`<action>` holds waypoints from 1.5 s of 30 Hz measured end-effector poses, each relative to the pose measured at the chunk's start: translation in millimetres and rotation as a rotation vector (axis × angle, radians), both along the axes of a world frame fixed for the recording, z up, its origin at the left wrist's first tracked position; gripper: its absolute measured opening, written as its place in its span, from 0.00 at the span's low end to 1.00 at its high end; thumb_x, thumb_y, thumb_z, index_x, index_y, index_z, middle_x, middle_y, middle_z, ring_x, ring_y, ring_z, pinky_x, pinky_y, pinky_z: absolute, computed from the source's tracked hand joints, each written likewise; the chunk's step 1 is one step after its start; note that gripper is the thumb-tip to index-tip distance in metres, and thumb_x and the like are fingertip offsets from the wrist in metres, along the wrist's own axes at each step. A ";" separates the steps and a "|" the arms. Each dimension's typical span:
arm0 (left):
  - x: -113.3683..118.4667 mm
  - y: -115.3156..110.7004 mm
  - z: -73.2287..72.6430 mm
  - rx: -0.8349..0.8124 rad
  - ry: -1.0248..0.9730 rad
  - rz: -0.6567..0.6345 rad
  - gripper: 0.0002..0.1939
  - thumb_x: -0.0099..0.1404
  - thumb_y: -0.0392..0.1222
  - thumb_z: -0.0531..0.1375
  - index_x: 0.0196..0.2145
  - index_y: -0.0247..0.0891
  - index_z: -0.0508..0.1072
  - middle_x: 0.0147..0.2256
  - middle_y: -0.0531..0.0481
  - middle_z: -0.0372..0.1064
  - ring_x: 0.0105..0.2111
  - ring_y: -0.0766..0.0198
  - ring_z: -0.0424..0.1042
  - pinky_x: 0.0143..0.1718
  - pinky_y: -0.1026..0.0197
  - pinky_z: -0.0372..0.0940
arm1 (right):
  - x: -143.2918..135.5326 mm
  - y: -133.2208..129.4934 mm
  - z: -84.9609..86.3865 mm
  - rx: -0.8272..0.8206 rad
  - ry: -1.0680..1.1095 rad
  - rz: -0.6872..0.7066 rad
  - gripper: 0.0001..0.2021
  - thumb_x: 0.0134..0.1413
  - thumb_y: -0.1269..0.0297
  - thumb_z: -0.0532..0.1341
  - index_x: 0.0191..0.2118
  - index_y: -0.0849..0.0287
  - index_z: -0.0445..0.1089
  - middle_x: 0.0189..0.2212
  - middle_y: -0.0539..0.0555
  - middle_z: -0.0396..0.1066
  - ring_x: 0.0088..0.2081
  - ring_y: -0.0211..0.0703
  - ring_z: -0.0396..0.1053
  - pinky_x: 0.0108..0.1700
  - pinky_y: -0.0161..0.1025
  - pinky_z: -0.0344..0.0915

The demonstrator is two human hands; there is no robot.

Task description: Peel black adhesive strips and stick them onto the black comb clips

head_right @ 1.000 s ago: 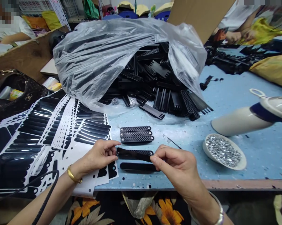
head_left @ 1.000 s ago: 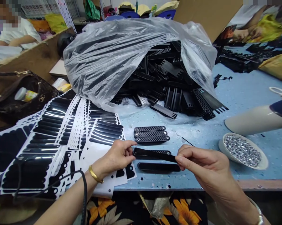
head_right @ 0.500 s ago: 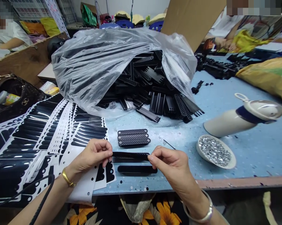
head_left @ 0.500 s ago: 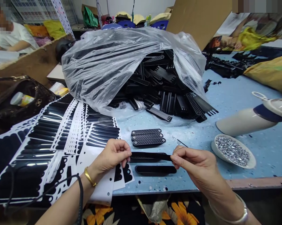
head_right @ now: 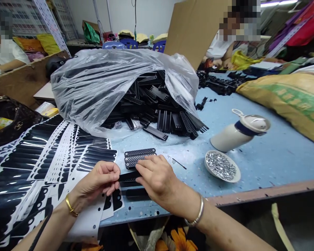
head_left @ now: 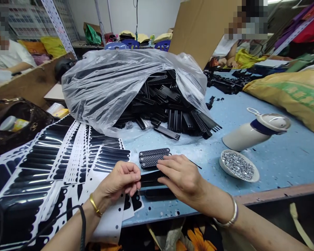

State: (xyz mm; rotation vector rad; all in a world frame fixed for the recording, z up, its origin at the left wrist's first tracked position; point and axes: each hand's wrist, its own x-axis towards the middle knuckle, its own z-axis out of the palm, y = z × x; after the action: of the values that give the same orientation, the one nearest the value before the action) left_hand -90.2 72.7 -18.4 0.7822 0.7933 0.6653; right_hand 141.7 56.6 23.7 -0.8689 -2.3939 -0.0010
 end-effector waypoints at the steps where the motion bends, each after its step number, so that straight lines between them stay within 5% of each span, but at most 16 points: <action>1: 0.0 -0.3 -0.7 -0.002 -0.006 -0.009 0.18 0.49 0.47 0.72 0.22 0.31 0.71 0.18 0.47 0.72 0.11 0.73 0.65 0.10 0.74 0.48 | -3.1 1.3 -1.8 -0.025 -0.025 0.011 0.08 0.60 0.72 0.62 0.45 0.63 0.73 0.37 0.60 0.77 0.41 0.52 0.72 0.40 0.49 0.69; 8: 0.0 2.9 -5.2 0.056 0.088 0.077 0.16 0.48 0.45 0.71 0.26 0.30 0.73 0.18 0.49 0.72 0.11 0.72 0.66 0.10 0.73 0.49 | 4.6 1.9 -15.6 -0.125 0.075 0.041 0.07 0.63 0.73 0.58 0.39 0.63 0.74 0.26 0.55 0.70 0.28 0.44 0.66 0.30 0.40 0.65; 11: -2.7 5.2 -6.6 0.123 0.249 0.152 0.14 0.46 0.38 0.69 0.30 0.30 0.74 0.16 0.53 0.70 0.11 0.71 0.66 0.11 0.73 0.50 | 14.4 -0.1 -27.6 -0.193 0.107 0.023 0.06 0.63 0.72 0.58 0.39 0.62 0.74 0.29 0.57 0.72 0.30 0.43 0.70 0.30 0.39 0.69; 16: -2.0 3.2 -9.9 0.127 0.409 0.048 0.11 0.45 0.30 0.65 0.31 0.30 0.75 0.16 0.58 0.68 0.12 0.72 0.67 0.14 0.73 0.57 | 18.1 0.0 -44.4 -0.239 0.131 0.037 0.08 0.62 0.72 0.60 0.44 0.59 0.73 0.36 0.59 0.76 0.38 0.48 0.75 0.38 0.43 0.74; 25: 5.7 0.4 -13.5 0.108 0.443 -0.012 0.07 0.51 0.27 0.60 0.30 0.33 0.73 0.16 0.59 0.67 0.17 0.66 0.73 0.12 0.72 0.59 | 3.0 7.4 -40.7 -0.236 0.019 0.073 0.06 0.60 0.74 0.58 0.36 0.61 0.73 0.31 0.59 0.76 0.32 0.46 0.73 0.35 0.42 0.71; 45: 4.6 1.3 -14.8 0.126 0.436 -0.007 0.06 0.51 0.28 0.60 0.29 0.33 0.72 0.15 0.59 0.65 0.15 0.69 0.71 0.12 0.73 0.60 | 1.4 7.0 -48.1 -0.331 -0.055 0.059 0.07 0.62 0.72 0.57 0.34 0.62 0.72 0.30 0.58 0.74 0.33 0.46 0.70 0.36 0.43 0.65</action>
State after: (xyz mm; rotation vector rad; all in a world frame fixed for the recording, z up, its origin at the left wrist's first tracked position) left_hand -85.6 74.0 -33.2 1.0637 1.1504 0.5477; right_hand 143.1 63.6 -24.4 -0.9549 -2.5113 0.4089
